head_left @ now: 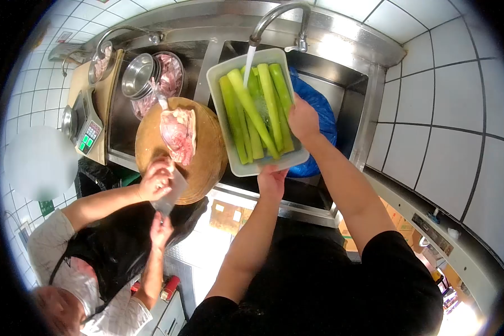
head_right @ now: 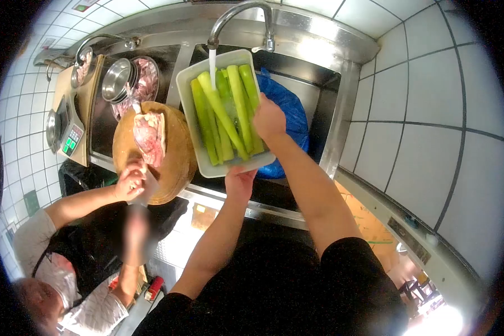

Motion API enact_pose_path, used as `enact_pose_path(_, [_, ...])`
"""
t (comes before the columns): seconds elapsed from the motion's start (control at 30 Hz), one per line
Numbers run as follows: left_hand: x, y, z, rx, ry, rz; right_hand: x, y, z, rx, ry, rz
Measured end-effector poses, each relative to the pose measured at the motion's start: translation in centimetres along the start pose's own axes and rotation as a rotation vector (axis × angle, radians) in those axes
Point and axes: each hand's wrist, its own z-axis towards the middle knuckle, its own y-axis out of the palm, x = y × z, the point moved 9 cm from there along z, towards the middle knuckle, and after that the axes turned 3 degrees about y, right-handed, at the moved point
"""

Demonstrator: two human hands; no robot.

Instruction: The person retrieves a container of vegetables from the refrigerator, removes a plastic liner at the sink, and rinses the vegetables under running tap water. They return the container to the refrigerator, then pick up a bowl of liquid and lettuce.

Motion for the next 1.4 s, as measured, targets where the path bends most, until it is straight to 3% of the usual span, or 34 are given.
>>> enact_pose_path(0.13, [-0.2,0.1,-0.3,0.041,-0.018,0.006,0.1,-0.7,-0.1,-0.077,0.082,-0.092])
enact_pose_path(0.23, [-0.7,-1.3,-0.2,0.205,-0.017,0.025,0.3,0.4,0.1,-0.115,0.082,-0.018])
enact_pose_path(0.4, [-0.2,-0.5,-0.3,0.086,-0.013,0.005,-1.1,-0.3,-0.2,-0.106,0.071,0.03])
enact_pose_path(1.4, [-0.2,-0.4,0.0,0.052,-0.007,0.026,-0.7,-0.9,-0.2,-0.057,0.054,0.068])
